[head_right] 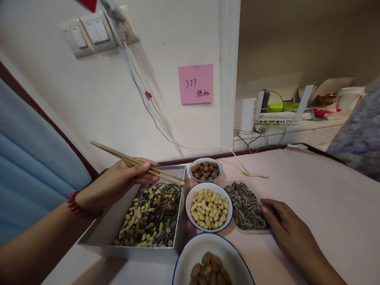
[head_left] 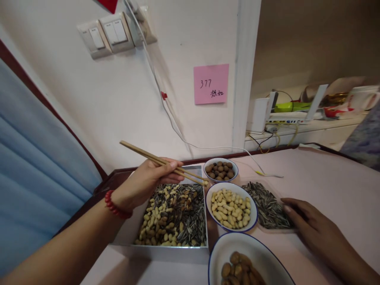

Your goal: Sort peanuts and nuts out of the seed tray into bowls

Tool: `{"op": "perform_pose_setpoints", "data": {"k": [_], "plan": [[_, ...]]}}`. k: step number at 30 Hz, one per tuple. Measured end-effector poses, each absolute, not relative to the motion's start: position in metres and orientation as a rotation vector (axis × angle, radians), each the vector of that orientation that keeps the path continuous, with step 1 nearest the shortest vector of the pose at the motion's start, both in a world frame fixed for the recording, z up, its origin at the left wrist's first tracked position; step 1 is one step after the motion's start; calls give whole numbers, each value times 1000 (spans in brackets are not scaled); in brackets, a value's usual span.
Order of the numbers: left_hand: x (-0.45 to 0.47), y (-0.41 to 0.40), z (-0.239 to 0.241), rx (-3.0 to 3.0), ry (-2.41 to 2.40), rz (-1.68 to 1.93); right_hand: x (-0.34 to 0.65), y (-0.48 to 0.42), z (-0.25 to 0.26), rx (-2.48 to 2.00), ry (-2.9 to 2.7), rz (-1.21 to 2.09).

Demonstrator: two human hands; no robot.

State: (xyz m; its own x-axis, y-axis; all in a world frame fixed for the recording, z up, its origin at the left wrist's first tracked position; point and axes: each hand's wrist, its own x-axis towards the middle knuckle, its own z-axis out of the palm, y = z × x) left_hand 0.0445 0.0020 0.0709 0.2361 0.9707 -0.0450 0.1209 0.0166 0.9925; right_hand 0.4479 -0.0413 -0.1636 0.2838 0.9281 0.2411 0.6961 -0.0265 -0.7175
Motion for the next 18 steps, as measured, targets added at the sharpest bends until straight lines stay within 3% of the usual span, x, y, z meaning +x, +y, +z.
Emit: {"op": "perform_pose_setpoints", "data": {"k": [8, 18], "plan": [[91, 7, 52, 1507, 1009, 784, 444, -42, -160, -1762, -1454, 361], [21, 10, 55, 1456, 1318, 906, 449, -40, -169, -1785, -1407, 371]]}}
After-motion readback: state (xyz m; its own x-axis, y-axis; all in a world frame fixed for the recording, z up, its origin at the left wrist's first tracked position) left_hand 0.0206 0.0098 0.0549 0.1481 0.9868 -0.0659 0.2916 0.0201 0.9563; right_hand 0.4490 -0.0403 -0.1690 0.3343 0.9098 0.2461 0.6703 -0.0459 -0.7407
